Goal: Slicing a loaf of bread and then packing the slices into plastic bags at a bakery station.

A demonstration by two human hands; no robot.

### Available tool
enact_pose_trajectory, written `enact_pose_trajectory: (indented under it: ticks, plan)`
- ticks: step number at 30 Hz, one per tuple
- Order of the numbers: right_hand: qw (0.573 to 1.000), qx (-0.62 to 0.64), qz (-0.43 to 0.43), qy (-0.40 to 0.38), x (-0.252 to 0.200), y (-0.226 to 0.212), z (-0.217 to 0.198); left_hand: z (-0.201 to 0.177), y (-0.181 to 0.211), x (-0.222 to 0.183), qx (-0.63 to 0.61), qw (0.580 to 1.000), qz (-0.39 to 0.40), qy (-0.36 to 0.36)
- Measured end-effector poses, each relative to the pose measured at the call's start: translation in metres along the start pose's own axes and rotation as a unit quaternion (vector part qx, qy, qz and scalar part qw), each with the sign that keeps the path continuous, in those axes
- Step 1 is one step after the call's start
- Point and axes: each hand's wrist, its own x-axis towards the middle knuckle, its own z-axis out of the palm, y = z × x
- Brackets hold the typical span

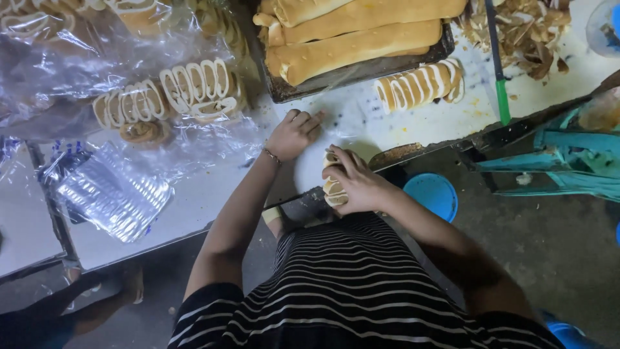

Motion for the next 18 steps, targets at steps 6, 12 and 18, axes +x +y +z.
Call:
enact_pose_trajectory:
  ticks: [6, 12, 18]
  plan:
    - [0.989, -0.142, -0.046, -0.016, 0.019, 0.004, -0.013, -0.015, 0.021, -0.002, 0.066, 0.988, 0.038, -0.137]
    - [0.991, -0.134, -0.015, -0.004, 0.042, 0.041, 0.03, -0.012, 0.05, -0.024, -0.282, 0.935, -0.163, -0.141]
    - [0.972, -0.152, -0.011, 0.181, 0.039, 0.047, 0.063, 0.044, 0.059, -0.076, 0.005, 0.967, -0.249, -0.064]
